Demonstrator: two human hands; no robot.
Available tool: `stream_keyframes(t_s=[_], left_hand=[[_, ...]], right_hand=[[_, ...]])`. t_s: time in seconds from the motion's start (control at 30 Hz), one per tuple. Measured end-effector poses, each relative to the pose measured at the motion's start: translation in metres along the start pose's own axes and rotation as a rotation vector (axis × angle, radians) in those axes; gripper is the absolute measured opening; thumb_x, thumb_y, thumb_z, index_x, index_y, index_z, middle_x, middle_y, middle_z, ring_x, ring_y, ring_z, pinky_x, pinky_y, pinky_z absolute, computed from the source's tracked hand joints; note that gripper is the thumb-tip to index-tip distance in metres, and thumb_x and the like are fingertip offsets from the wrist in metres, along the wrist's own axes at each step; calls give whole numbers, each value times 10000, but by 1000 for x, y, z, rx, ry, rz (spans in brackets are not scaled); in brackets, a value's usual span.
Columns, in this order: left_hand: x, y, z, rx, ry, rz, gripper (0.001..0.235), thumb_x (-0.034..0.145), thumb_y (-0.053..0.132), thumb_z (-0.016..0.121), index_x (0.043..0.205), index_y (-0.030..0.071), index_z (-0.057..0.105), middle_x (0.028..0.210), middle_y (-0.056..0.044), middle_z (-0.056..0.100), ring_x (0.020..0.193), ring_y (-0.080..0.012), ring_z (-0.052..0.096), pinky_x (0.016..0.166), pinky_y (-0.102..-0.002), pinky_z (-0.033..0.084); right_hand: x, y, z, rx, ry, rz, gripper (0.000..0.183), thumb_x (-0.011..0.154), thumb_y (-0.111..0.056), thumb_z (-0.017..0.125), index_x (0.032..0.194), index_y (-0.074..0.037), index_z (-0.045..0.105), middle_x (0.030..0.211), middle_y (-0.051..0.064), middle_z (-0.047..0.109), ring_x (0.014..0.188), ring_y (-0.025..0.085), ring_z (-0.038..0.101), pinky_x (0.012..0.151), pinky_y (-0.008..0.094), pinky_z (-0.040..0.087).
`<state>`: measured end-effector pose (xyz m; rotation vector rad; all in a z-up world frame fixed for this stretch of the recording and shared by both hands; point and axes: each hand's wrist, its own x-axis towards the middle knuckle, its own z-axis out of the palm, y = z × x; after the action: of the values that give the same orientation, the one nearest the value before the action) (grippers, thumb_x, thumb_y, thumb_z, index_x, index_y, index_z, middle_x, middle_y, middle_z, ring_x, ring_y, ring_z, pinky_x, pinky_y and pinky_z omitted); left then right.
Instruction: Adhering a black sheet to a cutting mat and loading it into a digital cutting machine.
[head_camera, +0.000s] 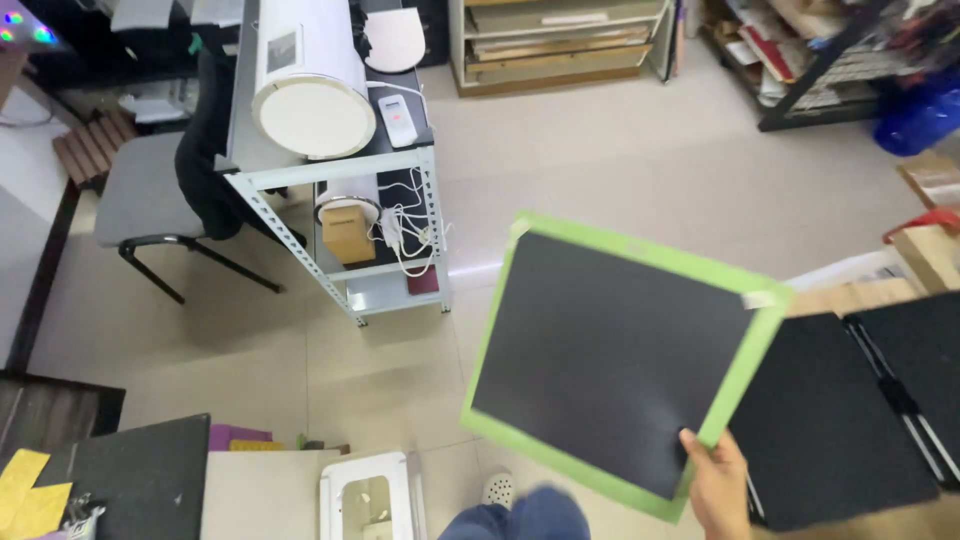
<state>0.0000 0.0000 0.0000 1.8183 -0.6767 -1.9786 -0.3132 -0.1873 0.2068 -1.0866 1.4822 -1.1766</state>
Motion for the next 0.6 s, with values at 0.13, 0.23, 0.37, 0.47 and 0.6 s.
stream_keyframes(t_s=[0.13, 0.23, 0.37, 0.47, 0.6], left_hand=[[-89, 260, -127, -228, -170, 215, 74, 904, 243, 641, 953, 190, 661, 982, -5, 750, 934, -129, 721, 896, -295, 529], [5, 392, -145, -284, 87, 373, 411, 984, 449, 441, 1181, 175, 676, 1216, -1, 741, 1076, -135, 708, 912, -319, 503], [74, 551, -169, -356, -20, 585, 480, 963, 510, 425, 1295, 210, 602, 1425, 15, 632, 1254, -155, 641, 959, -341, 488], [131, 617, -185, -382, -70, 735, 709, 889, 622, 491, 1418, 150, 500, 1436, -36, 593, 1333, -170, 573, 992, -340, 480], [216, 668, -226, -522, 468, 561, 678, 970, 339, 585, 1576, 126, 366, 1635, -71, 414, 1510, -156, 387, 1236, -317, 286]], right_hand=[[133, -5, -8, 281, 98, 7, 317, 970, 1, 640, 1254, -140, 640, 1148, -25, 693, 985, 37, 620, 931, 177, 473], [246, -13, -25, 140, 153, 109, 335, 941, -79, 709, 1261, -165, 663, 934, -20, 674, 743, 56, 614, 576, 189, 450], [421, -53, 4, 46, 55, 209, 369, 980, -120, 648, 1341, -188, 613, 931, 15, 672, 553, 149, 560, 358, 290, 340], [542, -106, 77, 87, -73, 103, 400, 971, -1, 634, 1366, -61, 623, 1177, 119, 699, 980, 189, 639, 783, 274, 475], [658, -225, 239, 59, -340, 120, 406, 935, 26, 609, 1339, -5, 583, 1271, 165, 686, 1042, 210, 628, 784, 306, 457]])
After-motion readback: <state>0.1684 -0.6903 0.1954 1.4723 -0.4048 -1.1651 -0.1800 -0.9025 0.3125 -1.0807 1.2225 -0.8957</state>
